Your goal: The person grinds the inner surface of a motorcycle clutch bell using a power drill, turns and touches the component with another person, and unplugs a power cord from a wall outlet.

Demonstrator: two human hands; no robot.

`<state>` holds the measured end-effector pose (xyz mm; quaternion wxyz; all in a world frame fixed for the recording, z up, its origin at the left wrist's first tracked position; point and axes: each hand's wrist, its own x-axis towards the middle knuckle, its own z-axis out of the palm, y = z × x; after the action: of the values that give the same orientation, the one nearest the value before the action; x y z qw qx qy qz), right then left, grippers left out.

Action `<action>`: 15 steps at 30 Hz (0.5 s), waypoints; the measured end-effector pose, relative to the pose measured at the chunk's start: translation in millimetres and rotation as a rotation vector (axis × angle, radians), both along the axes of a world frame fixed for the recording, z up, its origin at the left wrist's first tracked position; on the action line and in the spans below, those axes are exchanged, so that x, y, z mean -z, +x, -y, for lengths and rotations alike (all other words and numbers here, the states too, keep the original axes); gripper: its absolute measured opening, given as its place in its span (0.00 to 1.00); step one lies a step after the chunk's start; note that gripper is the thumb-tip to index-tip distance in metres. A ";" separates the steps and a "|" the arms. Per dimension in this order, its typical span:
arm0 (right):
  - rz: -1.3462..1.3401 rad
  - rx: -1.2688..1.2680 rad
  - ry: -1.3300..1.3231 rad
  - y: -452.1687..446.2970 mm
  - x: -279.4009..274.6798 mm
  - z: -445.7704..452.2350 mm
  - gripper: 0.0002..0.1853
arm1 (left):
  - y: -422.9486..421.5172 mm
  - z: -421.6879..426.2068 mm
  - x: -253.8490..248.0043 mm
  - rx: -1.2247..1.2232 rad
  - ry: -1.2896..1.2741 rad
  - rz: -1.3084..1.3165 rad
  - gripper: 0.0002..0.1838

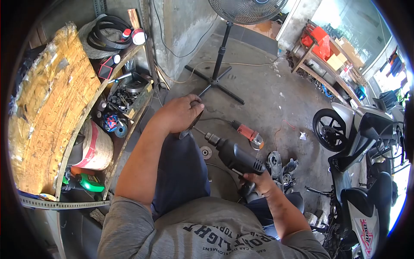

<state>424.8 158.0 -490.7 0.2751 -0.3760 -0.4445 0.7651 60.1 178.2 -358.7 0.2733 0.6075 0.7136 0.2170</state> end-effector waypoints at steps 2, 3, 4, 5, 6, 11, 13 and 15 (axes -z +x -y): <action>-0.014 -0.007 -0.025 -0.7 -2.1 -1.8 0.20 | -0.2 -1.4 -0.6 -0.002 0.001 0.000 0.23; -0.014 -0.016 -0.018 -2.0 -5.4 -1.8 0.20 | -0.2 -1.3 0.2 -0.003 0.005 -0.006 0.23; -0.013 -0.024 -0.013 -3.1 -9.6 -1.4 0.20 | 0.3 -1.0 1.3 -0.003 0.007 -0.011 0.23; -0.012 -0.032 -0.007 -4.1 -13.4 -1.2 0.20 | 0.7 -1.2 1.8 -0.003 0.010 -0.017 0.23; -0.013 -0.041 0.001 -4.7 -15.5 -1.6 0.20 | 0.6 -1.8 1.6 -0.002 0.015 -0.024 0.23; 0.056 0.004 0.099 -1.4 -3.3 -1.9 0.19 | -2.6 -3.3 7.8 -0.004 0.038 -0.018 0.23; 0.060 0.007 0.098 -0.7 -6.1 -0.1 0.19 | 0.0 -3.0 5.4 -0.003 0.028 -0.014 0.23; 0.061 0.011 0.101 -3.9 -9.3 0.7 0.19 | 0.8 -2.2 0.8 -0.004 0.013 -0.015 0.23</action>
<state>420.9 157.3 -481.4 0.2843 -0.3870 -0.4886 0.7284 60.9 180.4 -359.5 0.2634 0.6093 0.7156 0.2175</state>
